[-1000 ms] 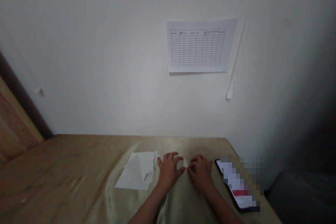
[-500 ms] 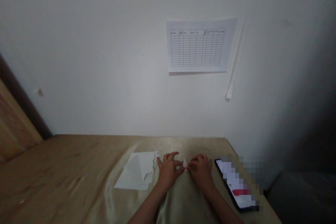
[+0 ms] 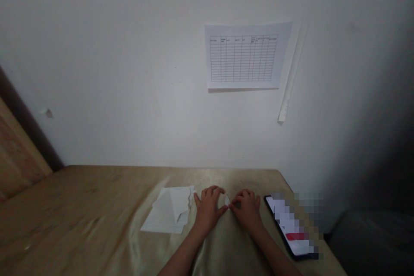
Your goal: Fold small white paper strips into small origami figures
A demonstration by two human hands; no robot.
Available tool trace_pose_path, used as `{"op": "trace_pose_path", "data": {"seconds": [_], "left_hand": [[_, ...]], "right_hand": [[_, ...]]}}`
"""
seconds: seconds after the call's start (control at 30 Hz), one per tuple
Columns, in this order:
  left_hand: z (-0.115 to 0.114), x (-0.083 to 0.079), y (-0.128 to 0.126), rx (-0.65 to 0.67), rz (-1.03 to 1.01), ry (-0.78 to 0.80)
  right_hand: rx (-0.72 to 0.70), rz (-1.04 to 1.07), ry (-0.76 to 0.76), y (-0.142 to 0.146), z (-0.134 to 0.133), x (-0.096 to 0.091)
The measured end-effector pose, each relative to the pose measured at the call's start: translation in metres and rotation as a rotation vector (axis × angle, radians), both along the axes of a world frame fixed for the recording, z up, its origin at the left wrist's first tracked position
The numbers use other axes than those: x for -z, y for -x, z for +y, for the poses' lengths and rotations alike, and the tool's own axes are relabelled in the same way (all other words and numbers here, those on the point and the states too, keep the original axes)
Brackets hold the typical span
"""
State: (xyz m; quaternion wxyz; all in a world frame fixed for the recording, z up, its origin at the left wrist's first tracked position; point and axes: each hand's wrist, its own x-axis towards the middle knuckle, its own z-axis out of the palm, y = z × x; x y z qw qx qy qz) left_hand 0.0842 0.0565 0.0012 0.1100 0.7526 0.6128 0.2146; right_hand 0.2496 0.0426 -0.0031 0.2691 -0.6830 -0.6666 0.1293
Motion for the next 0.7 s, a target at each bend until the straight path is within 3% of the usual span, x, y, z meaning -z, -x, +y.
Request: {"op": "trace_pose_path", "data": {"seconds": [0.23, 0.7], "left_hand": [[-0.0022, -0.0011, 0.0015, 0.060, 0.030, -0.013], [-0.0024, -0.0016, 0.0013, 0.097, 0.065, -0.007]], "right_hand": [[-0.003, -0.019, 0.064, -0.0012, 0.0068, 0.0023], [0.032, -0.011, 0.038, -0.0033, 0.0101, 0.0097]]}}
